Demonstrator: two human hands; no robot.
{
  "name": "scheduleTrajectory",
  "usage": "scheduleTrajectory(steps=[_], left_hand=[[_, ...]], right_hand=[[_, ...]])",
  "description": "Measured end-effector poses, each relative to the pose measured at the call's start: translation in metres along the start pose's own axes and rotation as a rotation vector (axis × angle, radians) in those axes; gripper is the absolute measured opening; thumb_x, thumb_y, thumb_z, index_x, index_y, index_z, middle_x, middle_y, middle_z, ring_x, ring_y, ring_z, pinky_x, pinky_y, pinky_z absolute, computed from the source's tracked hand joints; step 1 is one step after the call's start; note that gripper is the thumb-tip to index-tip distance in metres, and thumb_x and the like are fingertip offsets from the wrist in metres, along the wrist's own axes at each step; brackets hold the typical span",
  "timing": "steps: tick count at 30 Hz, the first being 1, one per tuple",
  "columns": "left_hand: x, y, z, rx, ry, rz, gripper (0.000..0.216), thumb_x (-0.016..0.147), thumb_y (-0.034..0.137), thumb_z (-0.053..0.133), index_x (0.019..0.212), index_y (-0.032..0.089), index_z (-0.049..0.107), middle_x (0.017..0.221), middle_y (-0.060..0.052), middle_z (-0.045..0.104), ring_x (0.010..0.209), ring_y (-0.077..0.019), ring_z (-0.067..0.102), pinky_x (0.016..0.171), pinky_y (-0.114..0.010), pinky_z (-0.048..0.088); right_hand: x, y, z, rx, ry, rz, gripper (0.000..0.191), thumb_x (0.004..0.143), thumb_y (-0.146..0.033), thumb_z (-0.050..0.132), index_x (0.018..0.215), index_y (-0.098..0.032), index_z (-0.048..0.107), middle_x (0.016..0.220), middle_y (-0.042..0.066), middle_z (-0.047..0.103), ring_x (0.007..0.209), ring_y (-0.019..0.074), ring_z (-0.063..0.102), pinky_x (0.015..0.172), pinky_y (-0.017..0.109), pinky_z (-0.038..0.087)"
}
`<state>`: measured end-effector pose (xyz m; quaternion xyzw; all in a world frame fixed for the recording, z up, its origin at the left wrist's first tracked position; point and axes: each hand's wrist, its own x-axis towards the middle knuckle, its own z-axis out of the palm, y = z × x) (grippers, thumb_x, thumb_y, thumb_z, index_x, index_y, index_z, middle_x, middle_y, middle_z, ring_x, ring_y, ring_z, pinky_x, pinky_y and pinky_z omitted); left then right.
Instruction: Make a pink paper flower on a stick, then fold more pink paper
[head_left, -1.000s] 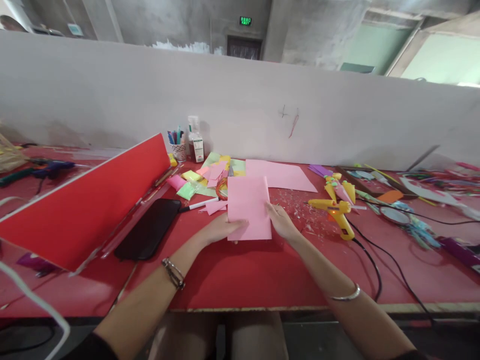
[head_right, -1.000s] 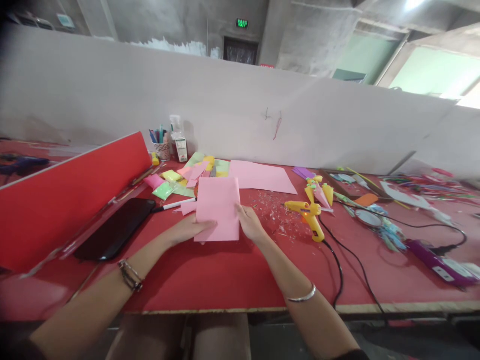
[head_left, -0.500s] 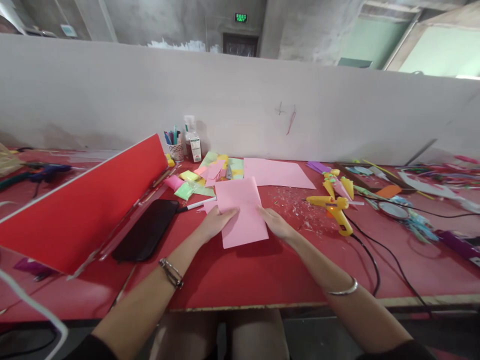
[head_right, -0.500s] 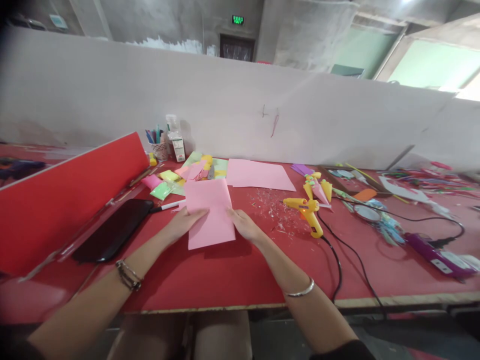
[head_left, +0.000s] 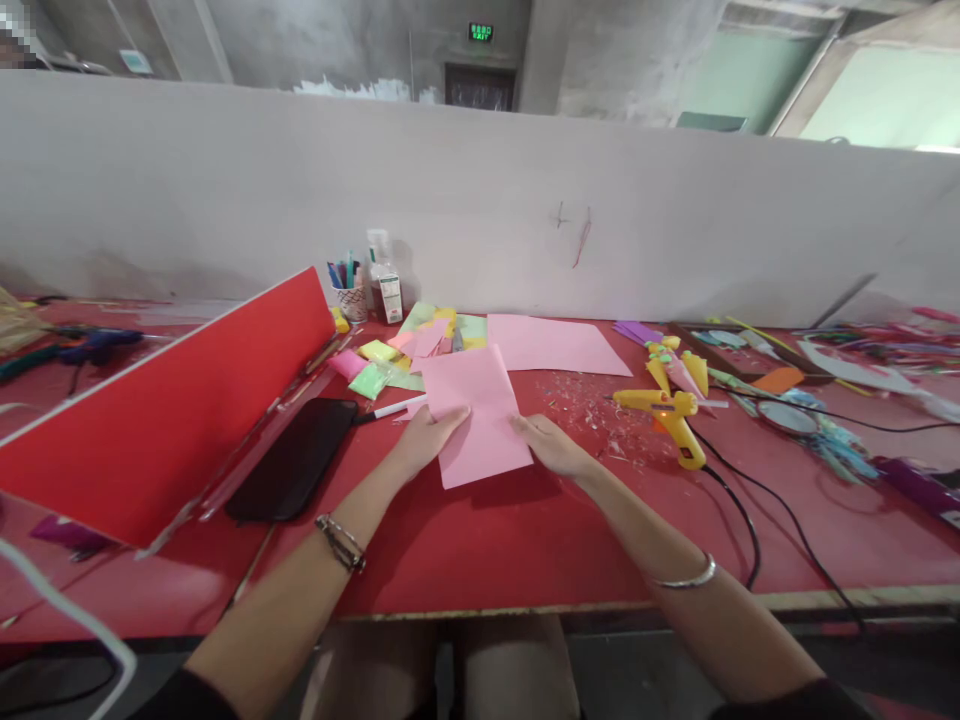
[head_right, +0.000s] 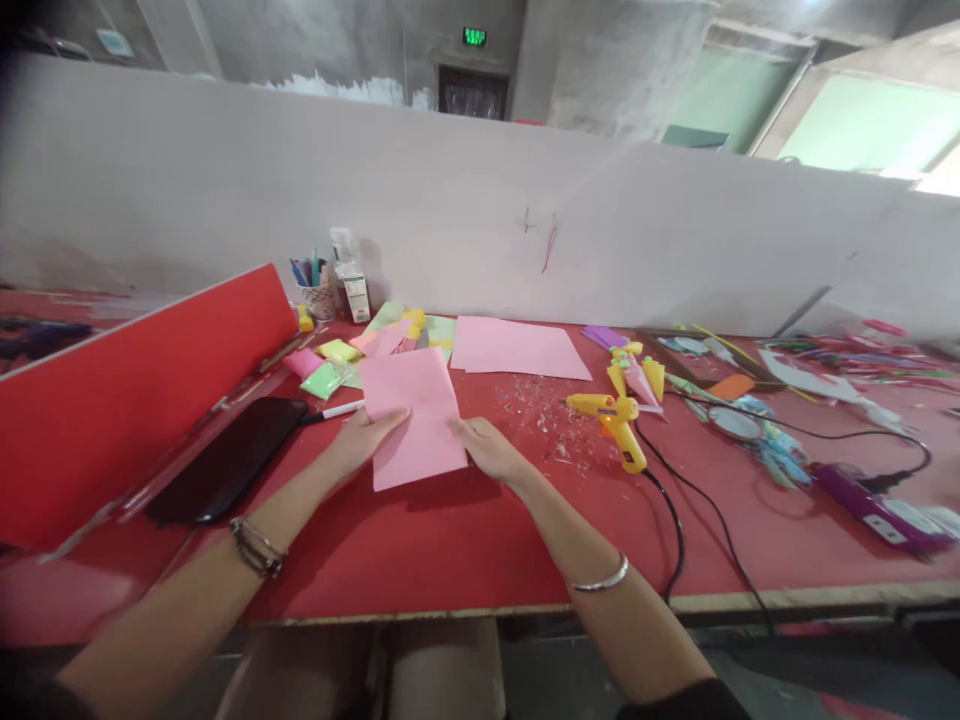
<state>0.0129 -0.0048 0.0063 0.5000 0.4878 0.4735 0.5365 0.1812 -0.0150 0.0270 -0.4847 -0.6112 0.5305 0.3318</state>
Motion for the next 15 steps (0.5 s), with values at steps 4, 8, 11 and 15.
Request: scheduleTrajectory(steps=[4,8,11,15], left_hand=[[0.0007,-0.0009,0.0005,-0.013,0.024,0.006,0.02,0.071,0.025,0.058,0.085,0.013,0.063,0.09,-0.006,0.068,0.084,-0.0205,0.062,0.075,-0.03,0.05],[0.0014,-0.0023,0.0001,-0.034,0.057,0.027,0.021,0.07,0.027,0.058,0.086,0.014,0.063,0.092,-0.006,0.068,0.086,-0.0212,0.062,0.075,-0.03,0.05],[0.0028,-0.0037,-0.0003,-0.039,0.063,0.033,0.021,0.069,0.027,0.059,0.085,0.014,0.064,0.091,-0.006,0.068,0.087,-0.0211,0.062,0.075,-0.03,0.049],[0.0044,-0.0048,-0.0012,-0.064,0.076,0.033,0.022,0.068,0.029,0.06,0.083,0.014,0.064,0.09,-0.006,0.068,0.086,-0.0208,0.062,0.076,-0.03,0.049]], right_hand=[[0.0022,0.0031,-0.0023,-0.062,-0.019,-0.025,0.06,0.05,-0.074,0.044,0.048,-0.015,0.049,0.046,-0.002,0.046,0.047,0.0088,0.04,0.049,0.024,0.034],[0.004,0.0073,-0.0034,-0.136,-0.052,-0.032,0.058,0.056,-0.073,0.041,0.044,-0.017,0.042,0.041,-0.004,0.037,0.042,0.0069,0.033,0.044,0.024,0.028],[0.0038,0.0073,-0.0036,-0.125,-0.059,-0.075,0.057,0.056,-0.072,0.042,0.047,-0.016,0.044,0.044,-0.004,0.038,0.044,0.0069,0.033,0.045,0.023,0.028],[0.0044,0.0086,-0.004,-0.141,-0.059,-0.086,0.057,0.057,-0.073,0.041,0.044,-0.018,0.038,0.041,-0.006,0.032,0.041,0.0055,0.028,0.043,0.023,0.024]])
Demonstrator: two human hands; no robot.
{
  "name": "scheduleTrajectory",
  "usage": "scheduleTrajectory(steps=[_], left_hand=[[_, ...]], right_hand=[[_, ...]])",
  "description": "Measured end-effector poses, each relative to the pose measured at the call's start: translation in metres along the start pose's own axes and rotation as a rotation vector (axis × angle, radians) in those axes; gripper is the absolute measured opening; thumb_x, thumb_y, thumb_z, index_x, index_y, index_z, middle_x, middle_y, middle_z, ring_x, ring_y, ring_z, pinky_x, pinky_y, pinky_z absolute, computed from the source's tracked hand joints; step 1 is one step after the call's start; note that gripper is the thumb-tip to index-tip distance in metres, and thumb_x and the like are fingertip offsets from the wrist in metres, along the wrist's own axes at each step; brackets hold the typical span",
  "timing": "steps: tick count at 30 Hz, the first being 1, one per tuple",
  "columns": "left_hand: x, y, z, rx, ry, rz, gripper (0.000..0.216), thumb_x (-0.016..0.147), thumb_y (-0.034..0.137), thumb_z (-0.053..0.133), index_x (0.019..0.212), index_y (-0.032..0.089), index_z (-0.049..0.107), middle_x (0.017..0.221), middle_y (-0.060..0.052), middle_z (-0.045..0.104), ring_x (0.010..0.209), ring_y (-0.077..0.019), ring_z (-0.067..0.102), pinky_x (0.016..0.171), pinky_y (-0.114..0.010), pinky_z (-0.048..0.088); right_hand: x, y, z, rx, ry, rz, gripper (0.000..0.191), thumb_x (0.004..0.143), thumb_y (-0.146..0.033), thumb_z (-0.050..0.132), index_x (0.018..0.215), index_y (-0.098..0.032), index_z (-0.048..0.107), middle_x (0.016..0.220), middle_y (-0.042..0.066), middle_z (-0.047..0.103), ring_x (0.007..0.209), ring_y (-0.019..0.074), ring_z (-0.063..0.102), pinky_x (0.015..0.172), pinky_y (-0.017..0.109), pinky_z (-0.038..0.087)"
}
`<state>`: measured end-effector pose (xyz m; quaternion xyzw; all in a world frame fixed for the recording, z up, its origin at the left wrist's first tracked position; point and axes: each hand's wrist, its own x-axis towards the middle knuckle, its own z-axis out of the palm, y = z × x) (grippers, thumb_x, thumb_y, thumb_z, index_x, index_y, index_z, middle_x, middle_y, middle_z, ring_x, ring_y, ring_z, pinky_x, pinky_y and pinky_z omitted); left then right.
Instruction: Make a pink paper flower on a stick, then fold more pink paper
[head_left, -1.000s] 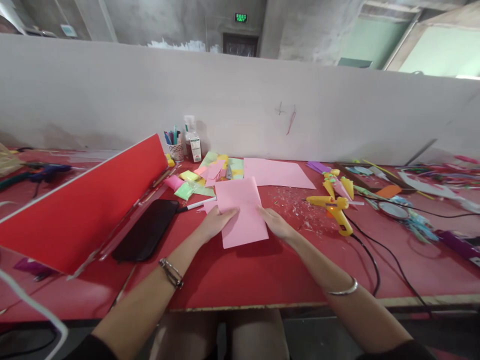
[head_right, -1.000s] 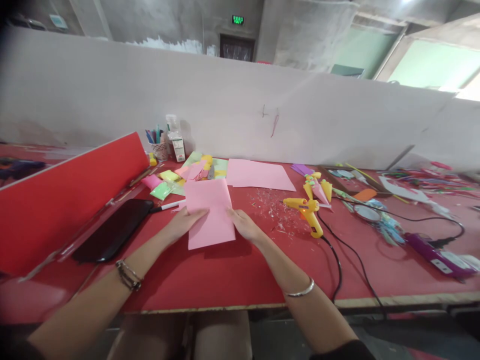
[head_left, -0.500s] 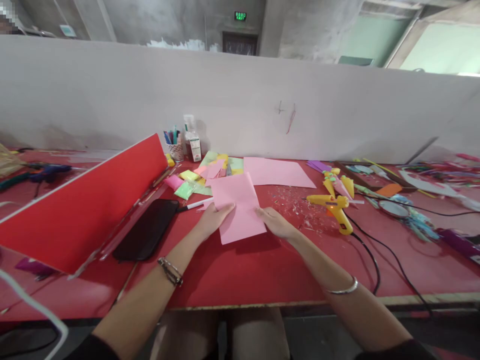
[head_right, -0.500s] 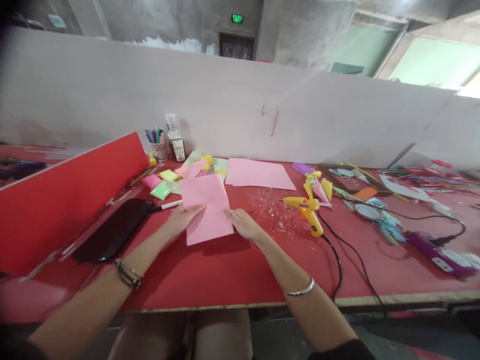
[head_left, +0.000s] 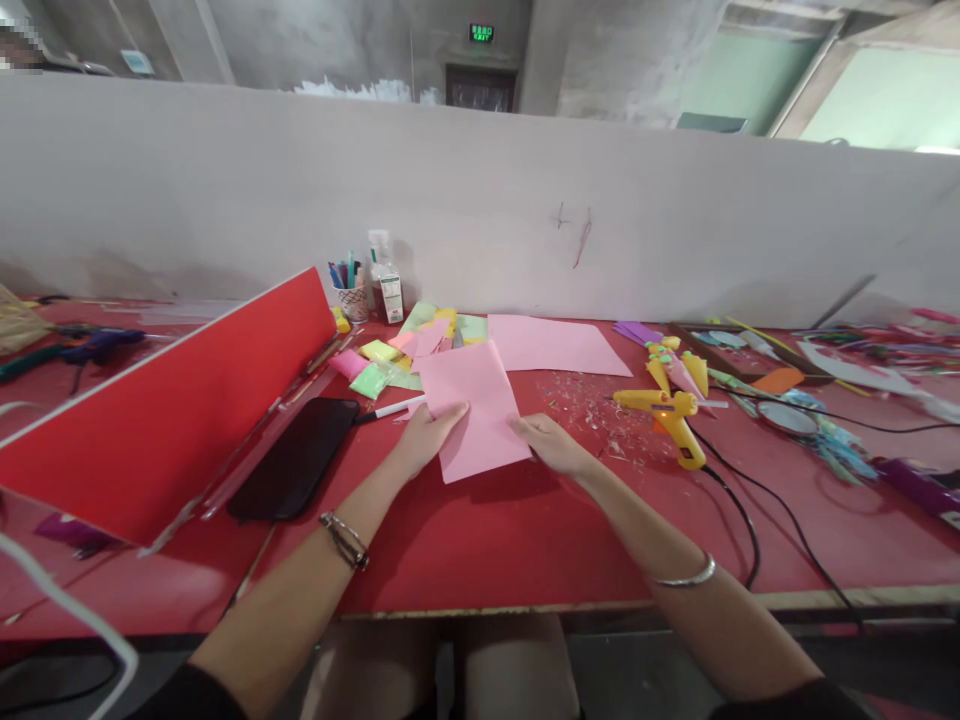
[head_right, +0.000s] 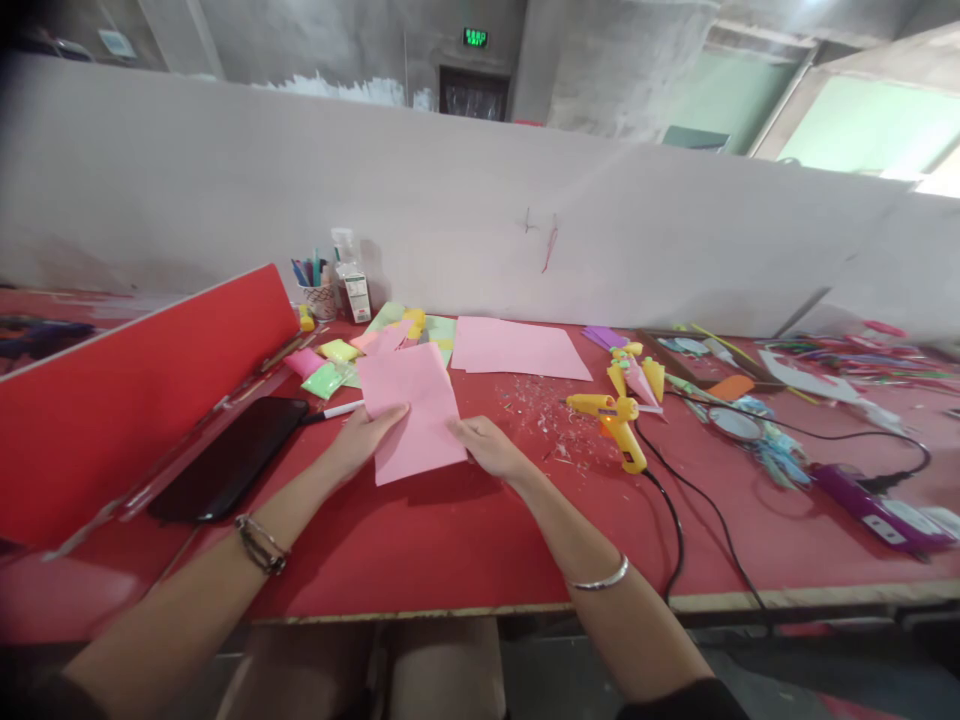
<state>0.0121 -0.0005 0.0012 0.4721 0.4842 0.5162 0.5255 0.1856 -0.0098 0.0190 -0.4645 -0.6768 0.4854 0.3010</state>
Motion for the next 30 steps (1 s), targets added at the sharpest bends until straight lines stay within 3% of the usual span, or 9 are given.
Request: scheduleTrajectory(steps=[6,11,19,25,28,30], left_hand=[[0.0007,0.0011,-0.0027,-0.029,0.063,-0.023,0.023,0.066,0.032,0.061,0.08,0.014,0.065,0.085,-0.006,0.069,0.083,-0.0228,0.062,0.074,-0.032,0.049],[-0.0008,0.0053,-0.0017,-0.062,0.08,-0.008,0.02,0.067,0.028,0.06,0.08,0.014,0.065,0.085,-0.005,0.069,0.084,-0.0208,0.062,0.075,-0.03,0.049],[-0.0011,0.0063,-0.0005,-0.055,0.098,0.032,0.017,0.069,0.026,0.058,0.08,0.015,0.065,0.086,-0.004,0.069,0.085,-0.0198,0.062,0.074,-0.029,0.049],[-0.0006,0.0079,-0.0009,-0.047,0.158,0.02,0.017,0.068,0.026,0.06,0.08,0.015,0.064,0.089,-0.005,0.068,0.09,-0.0207,0.061,0.079,-0.03,0.047],[-0.0016,0.0087,-0.0006,-0.109,0.102,-0.027,0.019,0.067,0.026,0.061,0.082,0.015,0.064,0.091,-0.006,0.068,0.09,-0.0202,0.061,0.079,-0.03,0.047],[-0.0029,0.0083,-0.0007,-0.153,-0.011,-0.038,0.022,0.065,0.027,0.063,0.085,0.016,0.063,0.095,-0.005,0.067,0.09,-0.0197,0.06,0.078,-0.029,0.048]], right_hand=[[0.0026,0.0046,0.0019,0.084,-0.009,0.008,0.055,0.054,-0.072,0.045,0.05,-0.018,0.037,0.048,-0.005,0.036,0.047,0.0062,0.032,0.048,0.022,0.028],[0.0022,0.0025,0.0002,0.001,0.032,-0.056,0.053,0.057,-0.07,0.043,0.047,-0.019,0.033,0.043,-0.007,0.029,0.042,0.0044,0.025,0.043,0.022,0.02],[0.0026,0.0029,-0.0016,-0.043,0.051,-0.092,0.046,0.064,-0.062,0.039,0.049,-0.021,0.029,0.043,-0.009,0.023,0.04,0.0043,0.02,0.041,0.022,0.018],[0.0048,0.002,-0.0019,-0.044,0.146,-0.095,0.038,0.068,-0.053,0.04,0.05,-0.02,0.035,0.044,-0.007,0.034,0.039,0.0049,0.031,0.042,0.021,0.025],[0.0051,0.0018,-0.0011,-0.024,0.187,-0.106,0.035,0.07,-0.049,0.041,0.052,-0.019,0.038,0.045,-0.006,0.038,0.039,0.0052,0.037,0.043,0.021,0.03],[0.0052,0.0021,-0.0004,0.006,0.196,-0.106,0.033,0.07,-0.048,0.042,0.053,-0.019,0.039,0.046,-0.006,0.04,0.038,0.0053,0.038,0.043,0.021,0.031]])
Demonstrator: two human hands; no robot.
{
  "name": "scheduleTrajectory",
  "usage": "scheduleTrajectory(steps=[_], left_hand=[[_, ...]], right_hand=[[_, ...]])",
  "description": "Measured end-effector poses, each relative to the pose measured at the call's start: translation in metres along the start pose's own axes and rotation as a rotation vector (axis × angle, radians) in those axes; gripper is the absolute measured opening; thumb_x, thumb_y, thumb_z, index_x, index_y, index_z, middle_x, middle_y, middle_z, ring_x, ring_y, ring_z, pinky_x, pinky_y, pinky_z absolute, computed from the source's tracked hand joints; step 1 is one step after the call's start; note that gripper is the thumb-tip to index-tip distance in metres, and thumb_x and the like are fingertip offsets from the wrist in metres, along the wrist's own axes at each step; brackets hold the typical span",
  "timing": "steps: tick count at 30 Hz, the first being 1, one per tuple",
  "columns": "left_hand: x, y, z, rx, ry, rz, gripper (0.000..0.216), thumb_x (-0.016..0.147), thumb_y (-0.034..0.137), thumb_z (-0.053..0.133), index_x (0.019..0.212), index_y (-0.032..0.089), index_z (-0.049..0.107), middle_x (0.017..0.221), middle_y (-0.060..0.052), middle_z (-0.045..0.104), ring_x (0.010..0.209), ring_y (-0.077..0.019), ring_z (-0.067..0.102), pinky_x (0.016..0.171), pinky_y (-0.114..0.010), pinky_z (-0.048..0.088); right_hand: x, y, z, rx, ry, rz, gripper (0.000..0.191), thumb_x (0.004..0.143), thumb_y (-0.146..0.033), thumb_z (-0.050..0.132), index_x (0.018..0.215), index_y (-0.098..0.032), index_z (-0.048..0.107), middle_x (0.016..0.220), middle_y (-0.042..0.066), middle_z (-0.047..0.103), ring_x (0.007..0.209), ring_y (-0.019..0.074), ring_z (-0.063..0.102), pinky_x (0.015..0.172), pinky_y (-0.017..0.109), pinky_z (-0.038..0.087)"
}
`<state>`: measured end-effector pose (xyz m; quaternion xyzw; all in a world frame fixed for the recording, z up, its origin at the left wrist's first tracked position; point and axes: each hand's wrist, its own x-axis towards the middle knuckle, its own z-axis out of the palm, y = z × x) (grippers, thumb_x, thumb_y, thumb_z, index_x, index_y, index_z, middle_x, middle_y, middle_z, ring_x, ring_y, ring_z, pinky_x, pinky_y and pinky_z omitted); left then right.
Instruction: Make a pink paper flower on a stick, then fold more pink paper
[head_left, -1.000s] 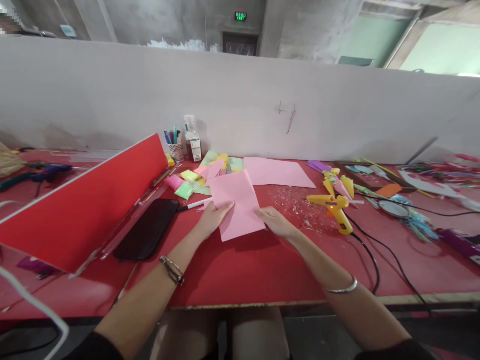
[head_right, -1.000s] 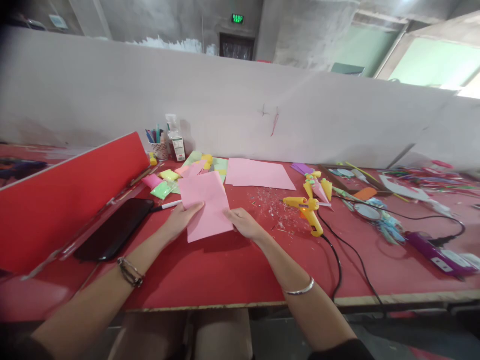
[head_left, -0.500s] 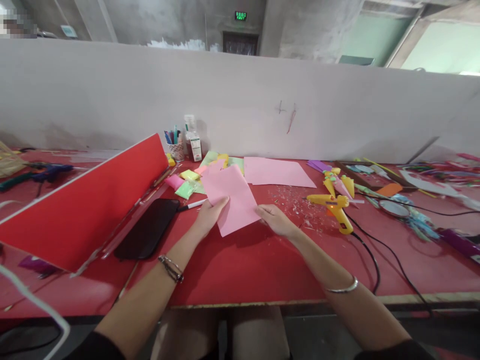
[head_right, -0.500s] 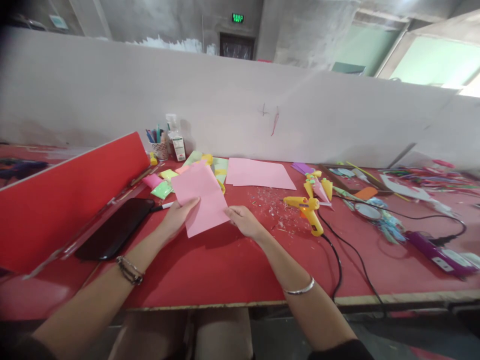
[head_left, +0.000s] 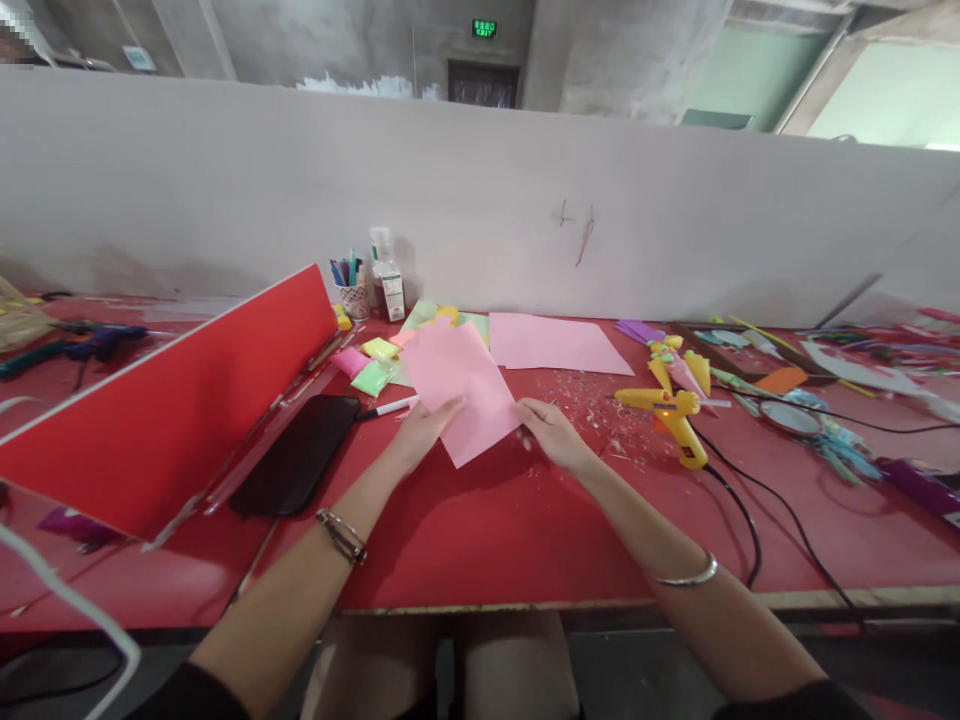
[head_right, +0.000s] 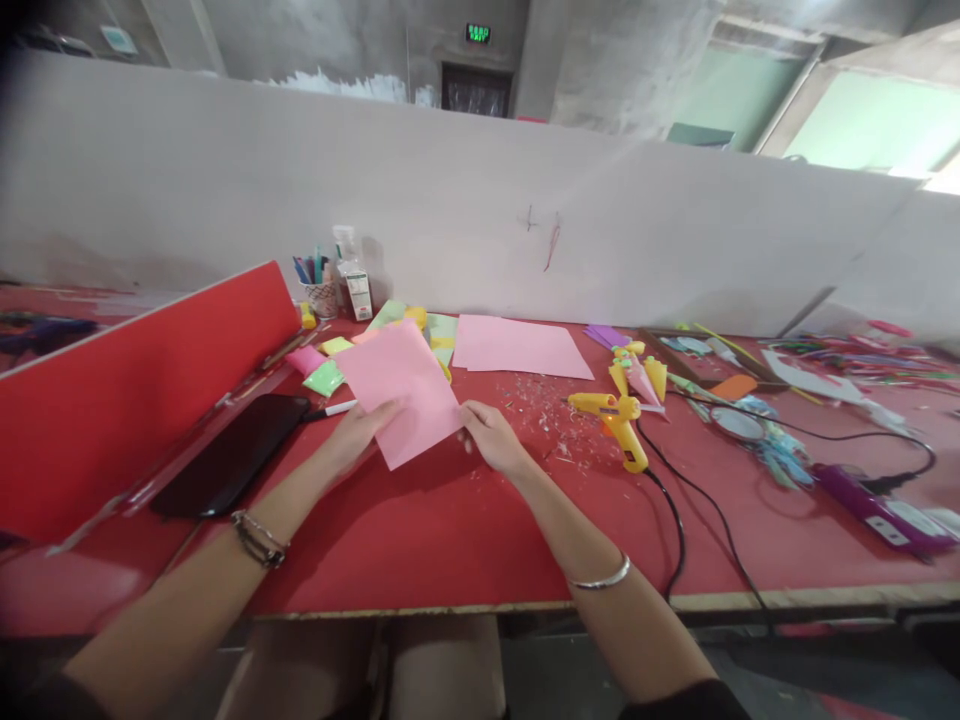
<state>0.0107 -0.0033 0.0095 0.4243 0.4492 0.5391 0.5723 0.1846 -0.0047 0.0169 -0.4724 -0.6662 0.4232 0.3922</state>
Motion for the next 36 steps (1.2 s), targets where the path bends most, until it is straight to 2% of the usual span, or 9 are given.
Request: scheduleTrajectory(steps=[2,6,9,14,20,25,30,36], left_hand=[[-0.002,0.0,0.0,-0.007,-0.129,-0.043,0.026,0.064,0.029,0.064,0.086,0.016,0.062,0.094,-0.006,0.067,0.085,-0.0195,0.062,0.071,-0.028,0.05],[-0.007,0.002,0.0,0.09,-0.374,-0.238,0.032,0.065,0.036,0.063,0.086,0.013,0.059,0.073,-0.008,0.067,0.055,-0.0181,0.062,0.048,-0.029,0.049],[-0.01,0.005,0.001,0.123,-0.481,-0.273,0.027,0.067,0.036,0.06,0.078,0.012,0.058,0.066,-0.005,0.064,0.047,-0.0134,0.057,0.045,-0.026,0.046],[-0.01,0.004,0.002,0.246,-0.437,-0.167,0.026,0.072,0.035,0.053,0.06,0.012,0.056,0.054,0.001,0.055,0.038,-0.0038,0.04,0.04,-0.018,0.032],[-0.005,-0.003,0.0,0.353,-0.413,-0.108,0.026,0.07,0.038,0.051,0.06,0.014,0.051,0.048,0.006,0.044,0.041,-0.0044,0.033,0.042,-0.019,0.024],[-0.005,-0.004,-0.001,0.436,-0.476,-0.074,0.03,0.071,0.042,0.048,0.058,0.015,0.049,0.047,0.006,0.04,0.042,-0.0057,0.031,0.043,-0.02,0.023],[-0.009,0.002,0.002,0.519,-0.521,-0.034,0.028,0.074,0.039,0.045,0.069,0.015,0.06,0.046,0.007,0.037,0.042,-0.0069,0.032,0.044,-0.02,0.026],[-0.012,0.003,0.006,0.553,-0.444,-0.021,0.029,0.075,0.037,0.044,0.066,0.015,0.061,0.043,0.007,0.035,0.041,-0.0073,0.031,0.044,-0.02,0.027]], right_hand=[[0.0,0.001,0.0,0.031,0.037,0.004,0.031,0.069,-0.047,0.042,0.055,-0.019,0.04,0.046,-0.006,0.042,0.037,0.0054,0.039,0.041,0.021,0.032],[0.001,0.002,0.0,0.061,0.149,-0.015,0.029,0.069,-0.046,0.044,0.057,-0.019,0.043,0.045,-0.006,0.043,0.037,0.0059,0.04,0.041,0.022,0.033],[0.002,0.003,0.0,0.078,0.181,-0.037,0.029,0.068,-0.045,0.045,0.057,-0.019,0.044,0.045,-0.005,0.044,0.037,0.0064,0.041,0.041,0.022,0.034],[0.003,0.003,0.001,0.122,0.152,-0.049,0.027,0.066,-0.044,0.046,0.058,-0.018,0.047,0.048,-0.004,0.047,0.04,0.0072,0.043,0.044,0.023,0.037],[0.002,0.0,0.001,0.123,0.119,-0.042,0.025,0.063,-0.042,0.05,0.062,-0.017,0.051,0.055,-0.003,0.05,0.049,0.0088,0.047,0.051,0.024,0.04],[0.001,0.001,0.001,0.108,0.089,-0.03,0.028,0.063,-0.045,0.051,0.066,-0.017,0.053,0.064,-0.001,0.054,0.065,0.0128,0.05,0.062,0.026,0.041],[0.001,0.004,0.005,0.133,0.103,0.027,0.034,0.065,-0.051,0.048,0.065,-0.017,0.053,0.057,-0.002,0.051,0.056,0.0114,0.045,0.056,0.025,0.038],[0.001,0.004,0.01,0.138,0.181,0.015,0.036,0.065,-0.053,0.047,0.062,-0.017,0.049,0.055,-0.002,0.048,0.053,0.0107,0.043,0.052,0.024,0.035]])
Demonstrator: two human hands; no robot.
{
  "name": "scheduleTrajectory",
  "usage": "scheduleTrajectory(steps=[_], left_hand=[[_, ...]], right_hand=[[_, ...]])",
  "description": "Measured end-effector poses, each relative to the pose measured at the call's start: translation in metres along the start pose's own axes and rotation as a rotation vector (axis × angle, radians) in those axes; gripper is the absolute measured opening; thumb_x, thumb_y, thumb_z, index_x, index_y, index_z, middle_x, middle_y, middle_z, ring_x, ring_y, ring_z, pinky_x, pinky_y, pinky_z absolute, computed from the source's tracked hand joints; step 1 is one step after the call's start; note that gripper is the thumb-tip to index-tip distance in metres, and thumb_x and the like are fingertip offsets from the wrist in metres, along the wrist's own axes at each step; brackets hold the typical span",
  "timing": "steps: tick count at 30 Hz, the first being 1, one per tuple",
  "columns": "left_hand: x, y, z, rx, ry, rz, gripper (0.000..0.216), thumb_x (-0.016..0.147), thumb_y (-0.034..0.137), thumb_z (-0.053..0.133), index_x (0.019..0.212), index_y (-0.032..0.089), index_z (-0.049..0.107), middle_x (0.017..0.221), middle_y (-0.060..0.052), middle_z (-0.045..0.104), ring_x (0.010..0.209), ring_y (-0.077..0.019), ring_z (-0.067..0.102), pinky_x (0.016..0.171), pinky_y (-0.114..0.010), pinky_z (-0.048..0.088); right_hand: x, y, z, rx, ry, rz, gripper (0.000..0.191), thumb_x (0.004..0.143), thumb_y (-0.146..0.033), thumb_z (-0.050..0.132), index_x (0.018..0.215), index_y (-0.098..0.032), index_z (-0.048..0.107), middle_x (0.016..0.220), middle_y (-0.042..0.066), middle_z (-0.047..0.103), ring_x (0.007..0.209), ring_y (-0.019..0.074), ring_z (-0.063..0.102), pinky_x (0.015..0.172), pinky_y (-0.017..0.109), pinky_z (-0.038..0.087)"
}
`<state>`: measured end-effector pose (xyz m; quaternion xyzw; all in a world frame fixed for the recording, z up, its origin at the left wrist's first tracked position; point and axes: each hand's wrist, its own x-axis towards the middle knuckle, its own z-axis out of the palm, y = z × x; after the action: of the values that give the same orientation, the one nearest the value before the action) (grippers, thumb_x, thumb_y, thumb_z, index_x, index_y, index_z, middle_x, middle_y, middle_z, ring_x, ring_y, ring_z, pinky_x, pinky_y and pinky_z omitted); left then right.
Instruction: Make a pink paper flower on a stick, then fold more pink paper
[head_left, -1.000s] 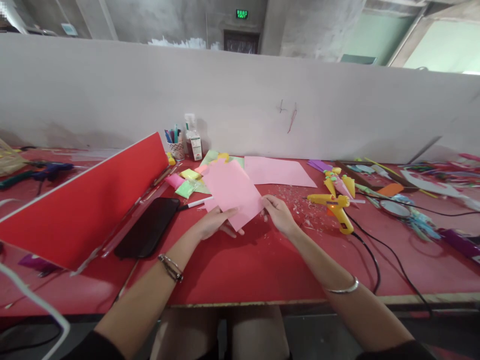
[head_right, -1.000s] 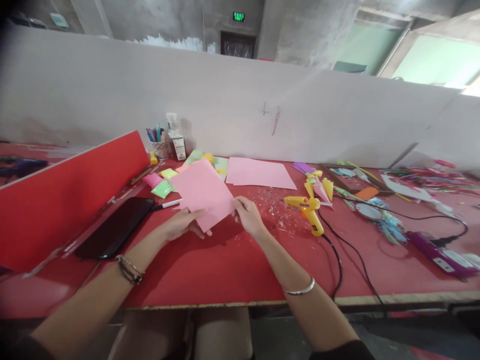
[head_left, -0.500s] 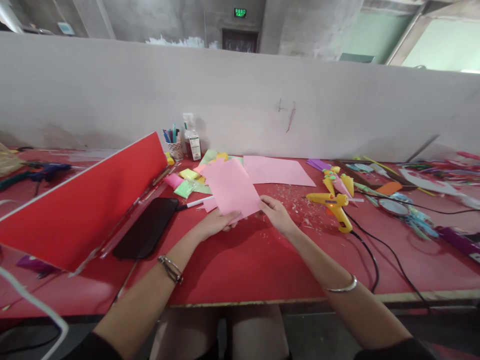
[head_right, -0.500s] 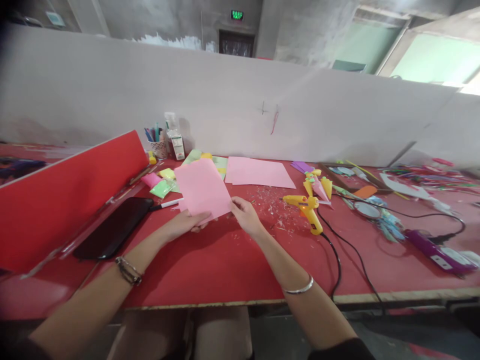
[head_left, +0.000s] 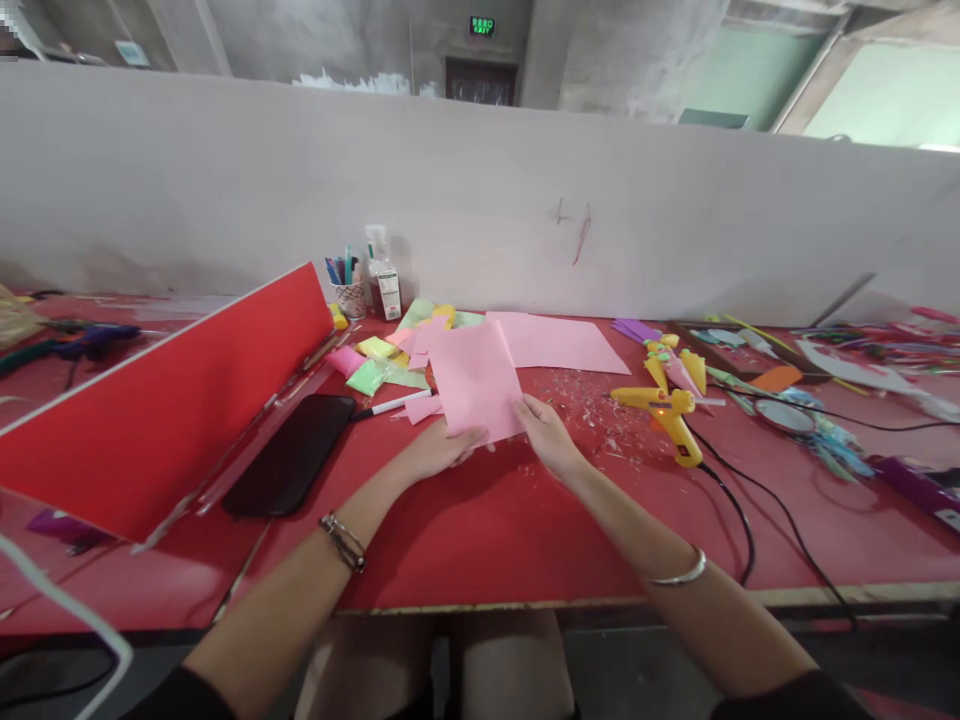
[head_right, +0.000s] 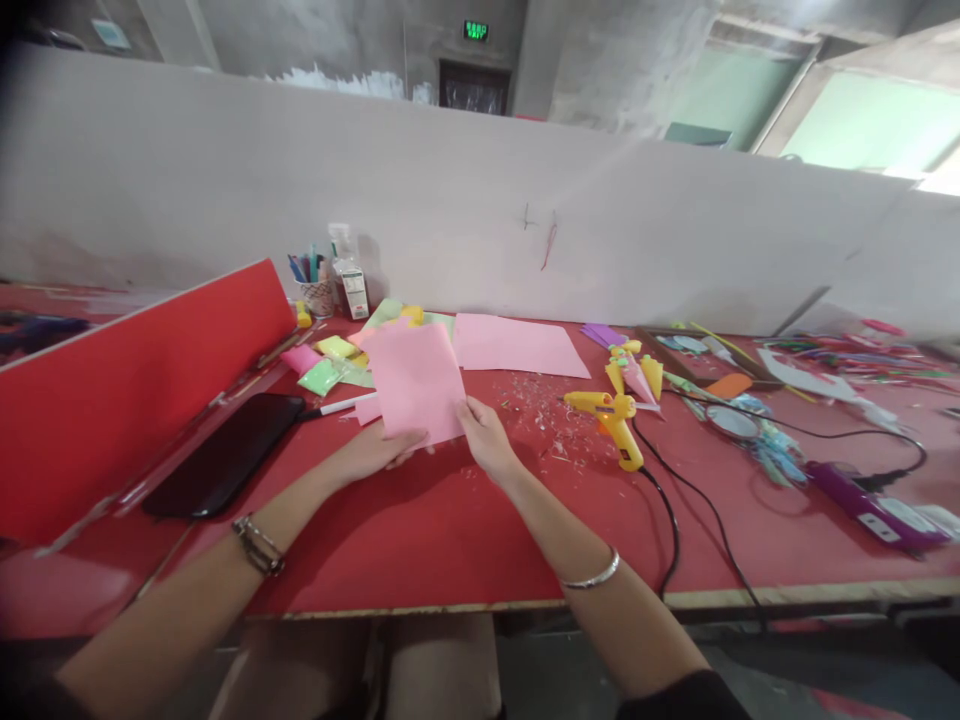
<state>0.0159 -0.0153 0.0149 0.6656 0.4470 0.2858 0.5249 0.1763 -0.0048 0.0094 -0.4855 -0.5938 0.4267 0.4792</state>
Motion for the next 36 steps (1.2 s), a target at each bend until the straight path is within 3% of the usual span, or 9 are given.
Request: scheduleTrajectory(steps=[4,9,17,19,21,23,25,30,36], left_hand=[[-0.0005,-0.0007,0.0007,-0.01,-0.029,-0.01,0.032,0.076,0.039,0.043,0.062,0.015,0.058,0.041,0.008,0.032,0.039,-0.0066,0.028,0.042,-0.02,0.024],[-0.0008,-0.0021,0.0004,-0.025,-0.102,0.012,0.032,0.075,0.041,0.045,0.063,0.014,0.059,0.04,0.008,0.032,0.038,-0.0061,0.028,0.041,-0.02,0.024],[-0.0008,-0.0011,0.001,-0.035,-0.15,0.031,0.029,0.076,0.037,0.047,0.063,0.015,0.061,0.04,0.006,0.043,0.038,-0.0069,0.042,0.051,-0.022,0.039],[-0.0008,-0.0012,0.0015,-0.074,-0.092,-0.006,0.024,0.074,0.035,0.051,0.066,0.014,0.061,0.046,0.002,0.054,0.042,-0.0099,0.05,0.054,-0.024,0.042],[-0.0006,-0.001,0.0019,-0.115,0.054,-0.017,0.018,0.07,0.031,0.057,0.075,0.015,0.062,0.062,-0.003,0.064,0.056,-0.0146,0.059,0.06,-0.026,0.046],[-0.0003,-0.0001,0.002,-0.146,0.201,0.003,0.02,0.068,0.026,0.06,0.086,0.017,0.063,0.083,-0.005,0.068,0.076,-0.0183,0.062,0.071,-0.027,0.047],[-0.0002,0.0014,0.0019,-0.158,0.265,0.015,0.022,0.068,0.024,0.06,0.089,0.019,0.063,0.097,-0.005,0.066,0.089,-0.02,0.06,0.078,-0.028,0.046],[-0.001,0.0026,0.0015,-0.107,0.253,0.021,0.02,0.067,0.025,0.061,0.086,0.018,0.064,0.097,-0.004,0.066,0.093,-0.0222,0.059,0.082,-0.03,0.046],[-0.0033,0.0004,-0.0002,-0.012,0.112,0.05,0.026,0.072,0.03,0.055,0.093,0.016,0.061,0.098,-0.006,0.066,0.093,-0.0223,0.059,0.08,-0.031,0.047]], right_hand=[[-0.0001,-0.003,-0.001,0.026,-0.022,0.043,0.036,0.062,-0.052,0.048,0.067,-0.016,0.05,0.059,-0.001,0.049,0.055,0.0106,0.043,0.051,0.023,0.034],[-0.0016,-0.0054,-0.0023,-0.115,0.104,-0.003,0.035,0.065,-0.051,0.043,0.057,-0.017,0.046,0.052,-0.002,0.041,0.049,0.0089,0.035,0.045,0.022,0.028],[-0.002,-0.0067,-0.0033,-0.104,0.082,-0.025,0.038,0.066,-0.055,0.042,0.056,-0.018,0.042,0.05,-0.002,0.039,0.047,0.0089,0.035,0.044,0.022,0.028],[-0.0017,-0.0054,-0.0034,-0.081,0.06,-0.008,0.038,0.066,-0.055,0.042,0.055,-0.019,0.041,0.05,-0.003,0.038,0.046,0.0085,0.034,0.043,0.022,0.028],[-0.0015,-0.0038,-0.003,-0.069,0.031,-0.005,0.039,0.065,-0.055,0.043,0.053,-0.019,0.038,0.049,-0.004,0.036,0.046,0.0078,0.032,0.043,0.022,0.026],[-0.0014,-0.0026,-0.0024,-0.071,0.004,-0.011,0.039,0.065,-0.054,0.044,0.051,-0.019,0.036,0.048,-0.004,0.034,0.045,0.0069,0.03,0.042,0.021,0.024],[-0.0012,-0.0023,-0.0021,-0.068,-0.012,-0.003,0.038,0.065,-0.053,0.044,0.051,-0.019,0.036,0.048,-0.005,0.033,0.045,0.0065,0.03,0.042,0.021,0.024],[-0.0006,-0.0054,-0.0023,-0.053,-0.034,0.084,0.033,0.063,-0.048,0.047,0.055,-0.017,0.043,0.051,-0.004,0.039,0.048,0.0067,0.034,0.045,0.021,0.026],[-0.003,-0.0092,-0.0017,0.061,-0.02,0.166,0.031,0.058,-0.046,0.056,0.056,-0.016,0.046,0.051,-0.005,0.044,0.047,0.0067,0.039,0.044,0.021,0.03]])
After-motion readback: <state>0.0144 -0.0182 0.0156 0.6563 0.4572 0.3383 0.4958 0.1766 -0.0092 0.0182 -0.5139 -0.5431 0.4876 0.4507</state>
